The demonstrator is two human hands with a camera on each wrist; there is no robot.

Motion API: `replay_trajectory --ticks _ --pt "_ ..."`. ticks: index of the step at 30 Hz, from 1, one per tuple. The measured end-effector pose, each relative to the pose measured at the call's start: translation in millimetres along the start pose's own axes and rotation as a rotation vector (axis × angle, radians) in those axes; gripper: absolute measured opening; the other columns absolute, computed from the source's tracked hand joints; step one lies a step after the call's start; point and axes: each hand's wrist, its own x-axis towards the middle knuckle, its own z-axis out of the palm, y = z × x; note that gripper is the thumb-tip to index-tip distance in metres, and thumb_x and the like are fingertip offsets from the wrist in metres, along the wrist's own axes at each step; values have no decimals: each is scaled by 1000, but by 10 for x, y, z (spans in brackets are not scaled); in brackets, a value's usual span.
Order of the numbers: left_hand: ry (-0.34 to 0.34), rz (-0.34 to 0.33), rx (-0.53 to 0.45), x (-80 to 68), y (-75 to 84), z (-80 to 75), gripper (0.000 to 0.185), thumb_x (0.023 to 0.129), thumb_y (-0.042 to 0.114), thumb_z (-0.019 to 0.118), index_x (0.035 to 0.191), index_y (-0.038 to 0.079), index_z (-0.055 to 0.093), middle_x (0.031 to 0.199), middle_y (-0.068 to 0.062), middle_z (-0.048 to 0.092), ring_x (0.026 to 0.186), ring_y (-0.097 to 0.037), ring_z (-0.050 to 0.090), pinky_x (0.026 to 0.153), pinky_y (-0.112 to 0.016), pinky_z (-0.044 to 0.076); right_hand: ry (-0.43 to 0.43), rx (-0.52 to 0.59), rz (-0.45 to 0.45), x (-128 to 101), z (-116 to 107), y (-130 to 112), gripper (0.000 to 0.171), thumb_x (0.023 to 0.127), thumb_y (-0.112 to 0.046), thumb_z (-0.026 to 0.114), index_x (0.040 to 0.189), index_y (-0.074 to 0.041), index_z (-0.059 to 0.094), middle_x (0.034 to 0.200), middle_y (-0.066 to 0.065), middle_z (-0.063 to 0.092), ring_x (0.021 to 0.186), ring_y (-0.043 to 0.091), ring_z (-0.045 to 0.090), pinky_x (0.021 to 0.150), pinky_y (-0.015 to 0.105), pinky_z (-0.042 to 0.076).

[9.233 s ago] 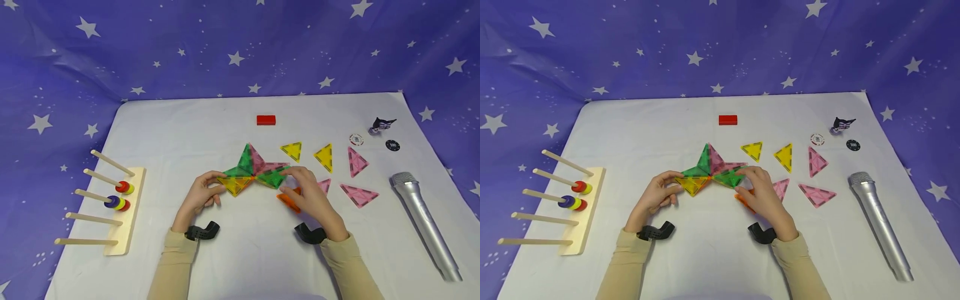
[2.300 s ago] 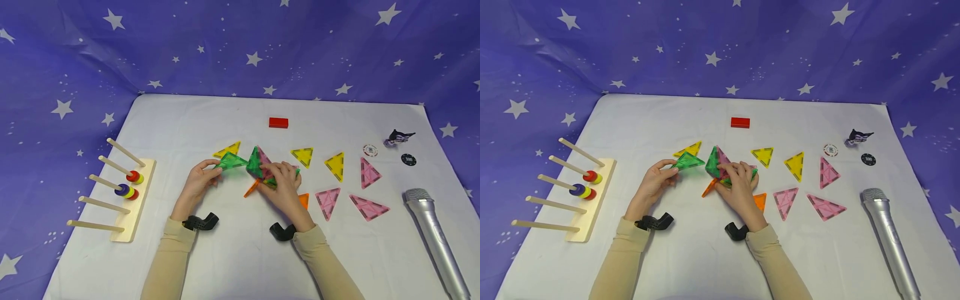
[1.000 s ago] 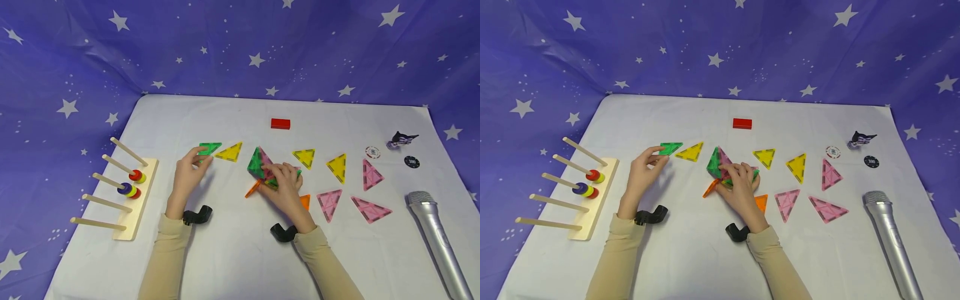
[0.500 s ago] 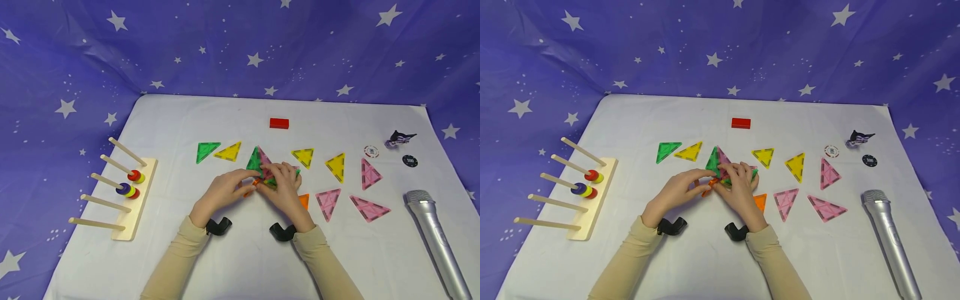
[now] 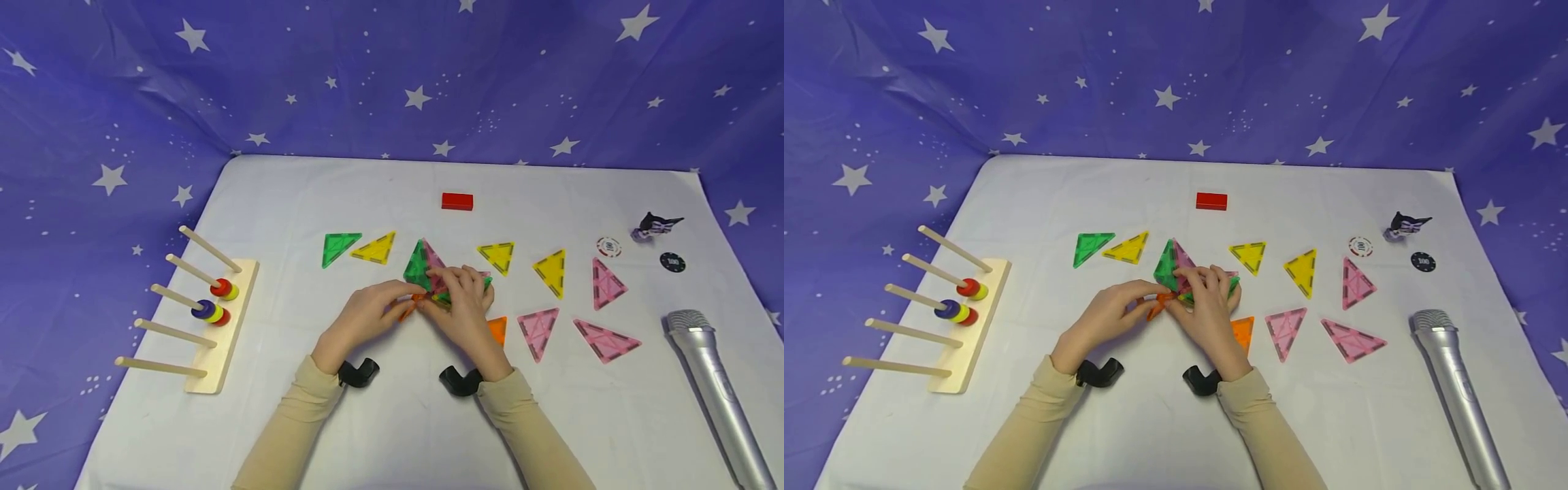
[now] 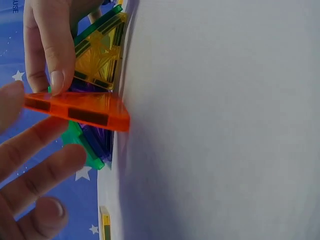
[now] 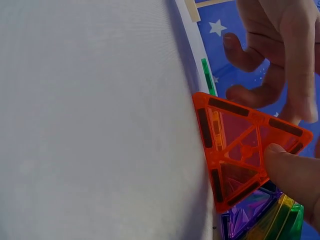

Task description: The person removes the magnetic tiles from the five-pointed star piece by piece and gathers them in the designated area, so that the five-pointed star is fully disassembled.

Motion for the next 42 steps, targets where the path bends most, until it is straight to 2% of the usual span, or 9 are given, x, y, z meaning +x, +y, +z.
replay_trajectory --ticks 9,15,22,25,29,33,37,40,42 --pt "4 -95 -5 -26 -54 -11 18 88 17 60 106 19 61 84 7 60 64 -9 51 54 -24 40 4 9 -43 17 15 -3 46 75 -27 75 116 -20 55 118 10 45 125 38 18 91 64 -1" --pt "-3 -104 -69 -46 -116 0 21 85 18 65 103 15 56 76 4 61 62 -9 53 54 -24 42 -12 -7 -51 27 13 -5 47 74 -21 76 117 -20 54 120 14 44 125 38 18 91 65 0" --pt "24 -120 -190 -84 -190 -5 8 85 13 64 92 14 67 80 8 64 71 -5 56 65 -26 45 -25 -21 -39 38 1 -14 44 77 -14 69 117 -23 54 118 11 45 124 35 19 91 65 1" --pt "40 -162 -265 -95 -218 -32 8 83 17 67 91 15 67 80 9 65 72 -4 58 63 -26 45 -30 -18 -40 41 -5 -11 43 78 -14 69 118 -23 54 119 11 45 124 35 19 90 65 0" --pt "96 -260 -440 -104 -277 -103 15 80 19 70 93 14 65 81 4 68 72 -8 62 60 -27 40 -37 -15 -28 27 -24 6 44 78 -14 69 118 -23 54 119 10 45 125 35 19 91 65 -1" --pt "243 -332 -570 -112 -365 -214 20 79 14 71 96 7 63 77 -8 69 62 -17 58 49 -23 30 -34 -14 -9 6 -55 24 44 78 -14 69 118 -23 54 119 10 45 125 35 18 91 65 -2" --pt "527 -387 -632 -130 -409 -385 23 80 4 68 99 -6 60 73 -21 65 49 -19 51 37 -20 25 -37 -12 -3 6 -71 21 43 78 -14 69 117 -23 54 119 9 46 125 35 18 91 65 -3" --pt "766 -493 -624 -159 -425 -519 24 83 4 64 100 -10 57 62 -10 64 38 -10 45 34 -17 29 -44 -11 -3 11 -70 9 43 78 -15 69 117 -23 54 119 9 46 126 35 17 91 65 -3" --pt "885 -580 -621 -195 -456 -587 25 86 6 60 104 -11 54 57 0 62 34 -5 42 34 -16 32 -48 -13 -5 12 -65 0 43 78 -15 70 117 -23 54 119 9 46 125 35 18 91 65 -2"
